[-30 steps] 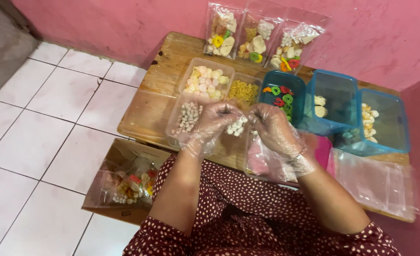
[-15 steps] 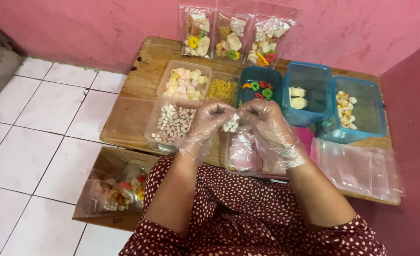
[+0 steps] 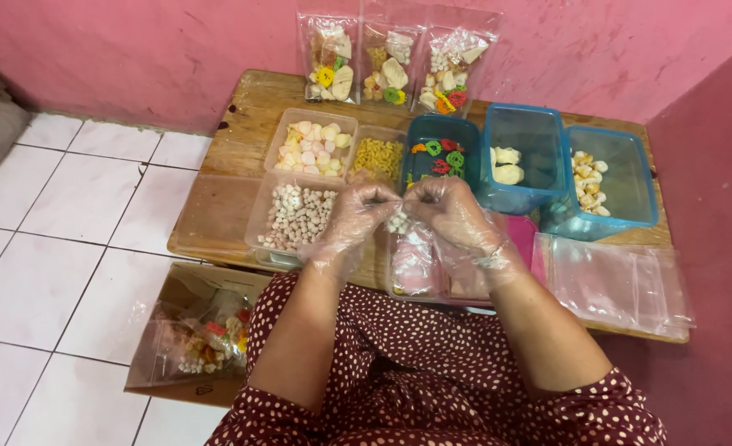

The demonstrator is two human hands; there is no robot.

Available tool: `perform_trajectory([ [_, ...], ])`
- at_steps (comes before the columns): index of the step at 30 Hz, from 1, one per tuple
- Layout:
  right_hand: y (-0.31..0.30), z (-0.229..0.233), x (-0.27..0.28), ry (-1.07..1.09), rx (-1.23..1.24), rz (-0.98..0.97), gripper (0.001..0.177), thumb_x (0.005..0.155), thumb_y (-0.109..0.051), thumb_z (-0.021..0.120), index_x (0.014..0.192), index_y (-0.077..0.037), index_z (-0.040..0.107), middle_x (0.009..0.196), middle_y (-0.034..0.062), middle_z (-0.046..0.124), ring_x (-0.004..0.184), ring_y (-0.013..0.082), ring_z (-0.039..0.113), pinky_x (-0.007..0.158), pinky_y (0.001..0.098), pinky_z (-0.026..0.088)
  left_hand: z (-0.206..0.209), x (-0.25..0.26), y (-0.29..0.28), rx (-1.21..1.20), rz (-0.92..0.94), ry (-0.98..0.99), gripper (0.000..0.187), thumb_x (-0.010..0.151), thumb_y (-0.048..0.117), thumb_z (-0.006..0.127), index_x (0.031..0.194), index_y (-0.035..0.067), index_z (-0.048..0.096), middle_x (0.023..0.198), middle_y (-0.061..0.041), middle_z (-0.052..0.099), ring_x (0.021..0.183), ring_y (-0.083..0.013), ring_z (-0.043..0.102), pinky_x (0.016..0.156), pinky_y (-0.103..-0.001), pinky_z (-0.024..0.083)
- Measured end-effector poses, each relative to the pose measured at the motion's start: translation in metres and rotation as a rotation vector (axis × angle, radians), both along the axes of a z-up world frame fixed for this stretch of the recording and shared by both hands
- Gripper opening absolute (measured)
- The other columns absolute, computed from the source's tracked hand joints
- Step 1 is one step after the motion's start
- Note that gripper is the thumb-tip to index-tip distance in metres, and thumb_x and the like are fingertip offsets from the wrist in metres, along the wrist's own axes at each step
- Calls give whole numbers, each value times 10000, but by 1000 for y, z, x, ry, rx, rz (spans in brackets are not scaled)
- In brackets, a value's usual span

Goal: Packaging various snack items into small plastic bags by hand

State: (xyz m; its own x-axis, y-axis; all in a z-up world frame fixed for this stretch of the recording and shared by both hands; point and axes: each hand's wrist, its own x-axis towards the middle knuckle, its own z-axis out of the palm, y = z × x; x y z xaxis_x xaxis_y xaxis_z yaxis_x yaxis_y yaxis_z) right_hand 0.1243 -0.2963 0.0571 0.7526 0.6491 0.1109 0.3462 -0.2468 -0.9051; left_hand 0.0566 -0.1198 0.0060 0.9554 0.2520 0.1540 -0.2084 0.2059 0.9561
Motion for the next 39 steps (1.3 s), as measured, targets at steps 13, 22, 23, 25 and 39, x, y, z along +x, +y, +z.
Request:
perform_trajectory([
  [13,9,-22,10,189,160,-116,110,910,-49,725,1003,9,737,820,120,714,737,166,688,643,304,588,34,-23,-8,-263,-51,216,599,737,-37,848,1285,55,625,1078,-143,682,872,-211,721,675,-296,657],
  [22,14,-33,18,171,148,-59,105,875,-20,734,965,32,753,783,118,692,718,151,675,609,311,597,31,-27,-11,-93,-47,304,295,697,-56,841,961,37,750,819,-41,685,696,-137,690,567,-266,634],
  [23,14,-37,21,172,140,-58,91,884,-22,719,955,27,749,771,112,684,714,151,685,612,303,610,15,-19,-8,-28,-68,324,331,686,-21,869,994,45,769,845,-57,716,719,-139,700,599,-280,646],
  [25,12,-26,16,107,90,-52,76,891,-37,719,933,14,757,767,121,695,717,157,678,605,328,593,3,-15,-6,-3,-77,330,346,682,-4,886,1005,45,772,863,-72,727,731,-146,700,603,-282,645],
  [39,14,-25,9,-75,-30,-88,85,925,-59,703,916,5,758,792,175,736,768,283,731,713,400,582,19,-21,-11,-2,-91,359,375,660,14,935,994,-13,766,829,-104,700,682,-179,720,552,-317,662],
])
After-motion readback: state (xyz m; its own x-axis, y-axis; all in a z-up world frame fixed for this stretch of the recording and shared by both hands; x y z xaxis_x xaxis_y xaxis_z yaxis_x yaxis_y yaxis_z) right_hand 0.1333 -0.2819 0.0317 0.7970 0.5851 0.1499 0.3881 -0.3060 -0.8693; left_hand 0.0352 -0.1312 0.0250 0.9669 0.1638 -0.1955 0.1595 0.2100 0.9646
